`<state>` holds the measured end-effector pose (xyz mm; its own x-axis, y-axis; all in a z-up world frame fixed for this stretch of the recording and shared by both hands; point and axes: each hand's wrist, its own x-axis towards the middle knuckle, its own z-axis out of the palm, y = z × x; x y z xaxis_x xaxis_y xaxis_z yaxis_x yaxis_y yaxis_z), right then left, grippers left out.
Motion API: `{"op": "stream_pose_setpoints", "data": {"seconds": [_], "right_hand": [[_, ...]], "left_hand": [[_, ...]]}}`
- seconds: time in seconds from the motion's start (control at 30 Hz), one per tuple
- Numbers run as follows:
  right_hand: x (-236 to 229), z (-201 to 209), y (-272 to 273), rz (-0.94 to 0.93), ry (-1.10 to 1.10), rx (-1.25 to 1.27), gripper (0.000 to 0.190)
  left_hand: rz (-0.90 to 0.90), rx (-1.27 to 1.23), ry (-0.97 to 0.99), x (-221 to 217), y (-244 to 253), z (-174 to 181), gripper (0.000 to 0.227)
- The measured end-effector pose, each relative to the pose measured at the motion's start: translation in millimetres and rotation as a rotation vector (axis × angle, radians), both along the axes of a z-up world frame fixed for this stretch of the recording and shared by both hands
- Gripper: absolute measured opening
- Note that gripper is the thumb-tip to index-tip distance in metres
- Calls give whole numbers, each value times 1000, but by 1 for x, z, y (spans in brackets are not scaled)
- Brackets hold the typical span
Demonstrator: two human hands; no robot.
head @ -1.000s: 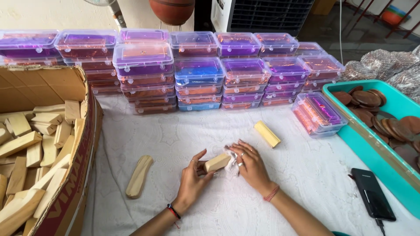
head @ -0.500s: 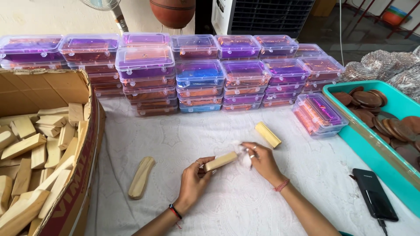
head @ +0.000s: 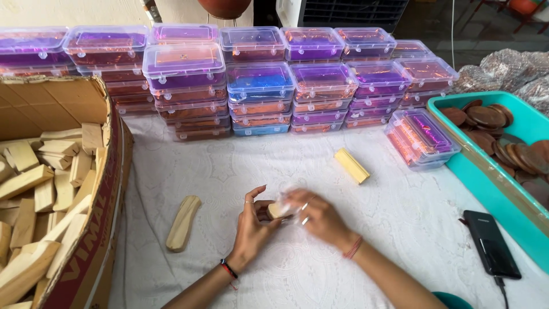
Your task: Wrapping small rectangular blocks in foil and placing them into a plastic container.
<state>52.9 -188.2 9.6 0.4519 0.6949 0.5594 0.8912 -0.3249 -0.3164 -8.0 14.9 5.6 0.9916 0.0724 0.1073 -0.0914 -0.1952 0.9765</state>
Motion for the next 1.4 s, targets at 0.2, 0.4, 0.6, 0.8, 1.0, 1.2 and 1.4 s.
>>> {"op": "stream_pose_setpoints", "data": {"seconds": [0.2,0.4,0.6,0.8,1.0,1.2,1.4], "right_hand": [[-23,-1,9,-297,25,25,39],[-25,8,15,67,-11,35,46],[22,13,-15,-590,800,86,43],[-25,-11,18,-149,213,279,50],[-17,-9,13,71,59,28,55],[-9,-4,6,-161,-38,-56,47],[-16,-12,14,-71,-197,-15,50]], "left_hand": [[-5,33,91,-6,-2,15,85],[30,20,-87,-4,2,-4,71],[65,21,29,2,3,-6,31],[-10,149,-137,-7,-2,8,102],[-5,145,209,-5,-2,18,103],[-40,-60,-20,-1,-2,2,102],[56,78,-47,-1,-1,4,110]]}}
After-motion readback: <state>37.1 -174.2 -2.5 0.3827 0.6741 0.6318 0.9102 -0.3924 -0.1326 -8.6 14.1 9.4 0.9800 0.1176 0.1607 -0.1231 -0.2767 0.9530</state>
